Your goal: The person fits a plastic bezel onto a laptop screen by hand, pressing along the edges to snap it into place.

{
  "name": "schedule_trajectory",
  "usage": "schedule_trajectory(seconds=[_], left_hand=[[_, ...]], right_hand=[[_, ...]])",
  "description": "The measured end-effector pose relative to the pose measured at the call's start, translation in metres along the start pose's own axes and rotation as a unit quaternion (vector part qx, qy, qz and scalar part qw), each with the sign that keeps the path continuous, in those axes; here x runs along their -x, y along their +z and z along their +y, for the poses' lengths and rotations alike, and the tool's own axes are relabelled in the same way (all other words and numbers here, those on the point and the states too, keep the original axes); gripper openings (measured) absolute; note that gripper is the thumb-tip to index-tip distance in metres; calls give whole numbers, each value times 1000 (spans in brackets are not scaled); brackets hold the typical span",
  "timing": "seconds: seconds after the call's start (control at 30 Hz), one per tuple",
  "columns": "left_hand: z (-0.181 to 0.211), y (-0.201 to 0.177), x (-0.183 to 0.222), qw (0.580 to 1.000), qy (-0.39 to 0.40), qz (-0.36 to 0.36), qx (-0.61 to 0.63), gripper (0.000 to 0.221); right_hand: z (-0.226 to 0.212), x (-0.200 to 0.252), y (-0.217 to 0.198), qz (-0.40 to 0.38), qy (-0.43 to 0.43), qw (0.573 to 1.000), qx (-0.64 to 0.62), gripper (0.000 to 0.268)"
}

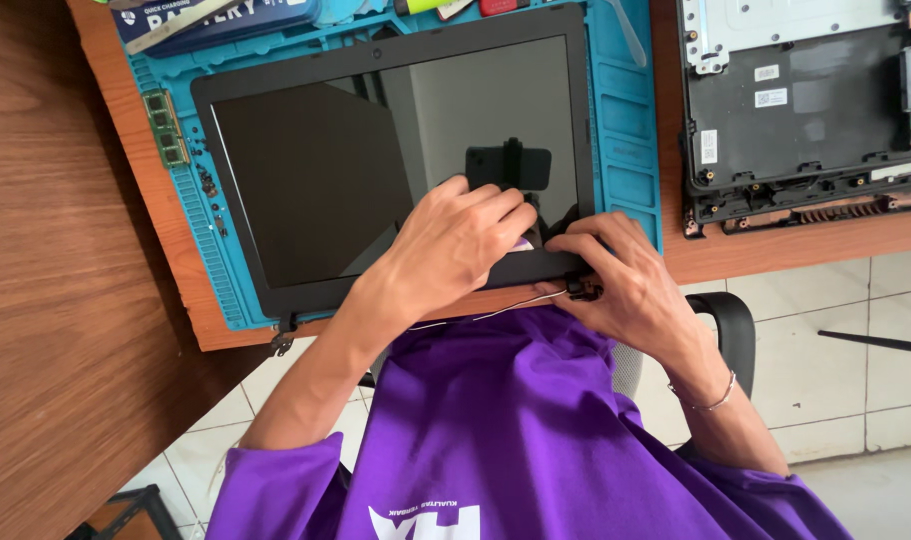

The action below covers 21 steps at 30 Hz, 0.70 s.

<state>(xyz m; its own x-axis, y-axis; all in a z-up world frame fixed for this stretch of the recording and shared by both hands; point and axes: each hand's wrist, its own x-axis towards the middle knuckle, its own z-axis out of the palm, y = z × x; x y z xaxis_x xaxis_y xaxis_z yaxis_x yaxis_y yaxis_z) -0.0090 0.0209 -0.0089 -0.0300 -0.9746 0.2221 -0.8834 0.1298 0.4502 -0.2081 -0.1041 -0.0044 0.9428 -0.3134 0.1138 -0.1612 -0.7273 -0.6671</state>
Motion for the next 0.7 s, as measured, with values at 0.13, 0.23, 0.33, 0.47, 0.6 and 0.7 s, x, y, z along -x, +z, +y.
schedule_trajectory(seconds=[0.13, 0.23, 0.33, 0.47, 0.6, 0.7], left_hand=[[-3, 2, -4, 999, 21, -21, -44, 18], [-2, 0, 1, 1000, 16, -8, -23, 17], [0, -5, 7, 999, -17, -33, 19, 14], [-2, -6, 9, 998, -35, -34, 43, 13], [2, 0, 5, 1000, -10, -6, 23, 13], [1, 0, 4, 1000, -4, -20, 12, 12]], right_hand=[[-2, -2, 0, -6, -7, 1000, 15, 43], [-5, -2, 0, -9, -10, 1000, 27, 43], [-5, -5, -1, -13, -17, 999, 34, 41], [-6, -7, -2, -25, -5, 999, 24, 40], [-6, -6, 0, -17, 8, 1000, 17, 39], [-7, -4, 1, -16, 4, 1000, 27, 40]])
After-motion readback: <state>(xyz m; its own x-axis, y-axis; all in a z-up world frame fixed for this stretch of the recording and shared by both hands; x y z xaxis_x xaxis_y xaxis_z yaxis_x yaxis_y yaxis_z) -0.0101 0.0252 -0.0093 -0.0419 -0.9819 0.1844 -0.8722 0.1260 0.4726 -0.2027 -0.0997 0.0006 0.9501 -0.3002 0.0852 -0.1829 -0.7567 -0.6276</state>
